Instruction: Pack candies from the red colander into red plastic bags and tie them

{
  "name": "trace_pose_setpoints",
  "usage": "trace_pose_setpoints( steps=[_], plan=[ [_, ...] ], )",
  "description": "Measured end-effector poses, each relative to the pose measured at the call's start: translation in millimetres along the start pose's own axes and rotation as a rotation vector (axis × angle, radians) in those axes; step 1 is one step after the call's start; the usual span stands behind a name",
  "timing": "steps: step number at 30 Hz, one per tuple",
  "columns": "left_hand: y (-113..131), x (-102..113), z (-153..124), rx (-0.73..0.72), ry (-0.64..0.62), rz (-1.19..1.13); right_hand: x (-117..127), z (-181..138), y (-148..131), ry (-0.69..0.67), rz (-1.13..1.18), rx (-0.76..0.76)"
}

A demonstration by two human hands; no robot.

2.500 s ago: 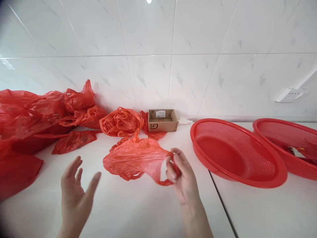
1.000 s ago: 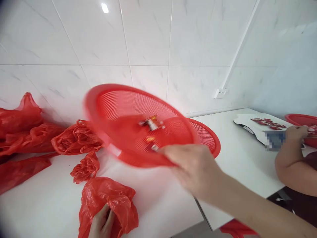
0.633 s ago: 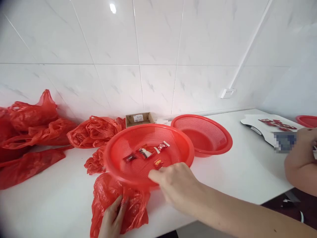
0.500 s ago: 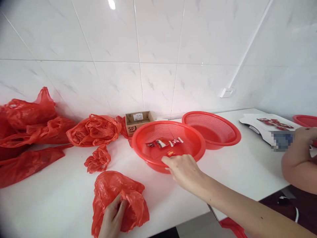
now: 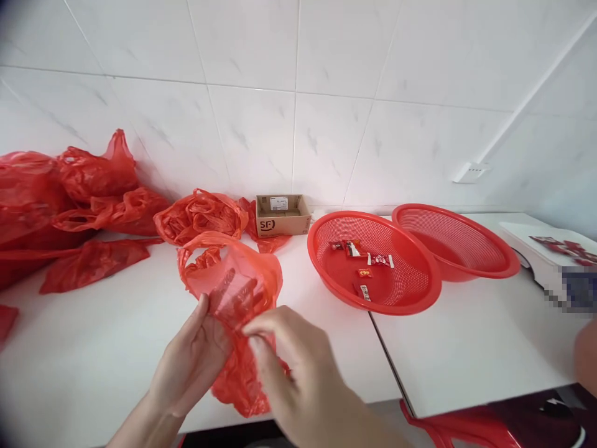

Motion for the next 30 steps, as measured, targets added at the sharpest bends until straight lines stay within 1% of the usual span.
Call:
trace_pose_setpoints(
  steps=[1,2,3,4,6,7,8,9,11,12,13,14,15,16,18,19,20,21,22,23,25,27,28,30],
  plan=[
    [3.9,-5.9,-1.4,-0.039,-0.035,0.072,-14.2,5.9,-2.4,-0.016,-0.011,0.0],
    [9.0,-9.3,-3.2,-0.076,-0.051,0.15,-26.0,12.4,3.1,-0.033,-0.074,-0.03],
    [14.8,-8.4,-5.4,-0.099,-0.039,0.226,-36.6,18.4,15.6,-0.079,-0.173,-0.085],
    [22.2,-2.1,-8.3,-0.112,0.007,0.291,-45.0,22.9,33.5,-0.151,-0.293,-0.158],
    [41.4,24.9,-17.0,-0.128,0.17,0.369,-52.7,24.6,72.7,-0.346,-0.528,-0.287],
    [51.3,43.2,-22.8,-0.131,0.263,0.388,-50.6,23.1,88.5,-0.427,-0.622,-0.324],
    [60.3,61.3,-28.5,-0.135,0.333,0.408,-45.0,21.5,99.3,-0.481,-0.694,-0.341],
    [66.3,77.9,-33.1,-0.122,0.377,0.44,-37.3,20.5,105.3,-0.509,-0.749,-0.346],
    [70.5,102.8,-39.1,-0.073,0.406,0.571,-21.4,21.9,104.4,-0.522,-0.826,-0.326],
    [71.3,109.8,-41.9,-0.067,0.422,0.677,-15.8,23.9,99.9,-0.527,-0.857,-0.311],
    [73.0,111.3,-45.0,-0.099,0.443,0.801,-12.8,26.6,94.1,-0.541,-0.886,-0.292],
    [76.2,105.6,-48.9,-0.184,0.465,0.935,-12.7,29.6,88.0,-0.562,-0.911,-0.27],
    [79.7,92.5,-54.2,-0.313,0.484,1.072,-14.8,32.7,82.4,-0.585,-0.931,-0.25],
    [81.2,72.7,-60.3,-0.468,0.487,1.207,-19.0,35.5,77.8,-0.61,-0.943,-0.232],
    [71.6,24.5,-69.2,-0.754,0.414,1.463,-32.1,38.1,72.3,-0.661,-0.945,-0.205],
    [59.9,2.9,-68.1,-0.835,0.34,1.604,-39.6,37.8,70.9,-0.677,-0.938,-0.189],
    [45.8,-11.8,-61.9,-0.853,0.268,1.748,-46.6,36.5,70.2,-0.679,-0.929,-0.171],
    [31.9,-19.3,-52.2,-0.837,0.208,1.888,-52.7,33.9,70.6,-0.673,-0.916,-0.158],
    [19.1,-18.1,-38.9,-0.768,0.161,2.018,-57.3,29.8,72.3,-0.661,-0.898,-0.149],
    [9.0,-9.7,-24.0,-0.671,0.127,2.122,-60.7,23.9,75.5,-0.655,-0.874,-0.143],
    [-2.1,19.7,4.1,-0.452,0.072,2.258,-65.1,6.6,86.0,-0.698,-0.809,-0.13],
    [2.4,53.9,23.6,-0.253,0.096,2.315,-66.0,-18.0,102.7,-0.843,-0.741,-0.147],
    [8.8,67.8,29.1,-0.183,0.127,2.325,-63.4,-30.2,110.9,-0.915,-0.712,-0.166],
    [21.1,83.8,32.6,-0.102,0.155,2.33,-51.1,-47.2,121.9,-0.997,-0.659,-0.213]
  ],
)
Point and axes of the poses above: each hand's wrist, its own z-axis towards the middle knuckle, its own x-axis out of the back of the hand, y = z × x, the point moved 8 cm from there along z, towards the middle knuckle, and after that the axes turned 4 degrees about -y, right-handed, at the moved point
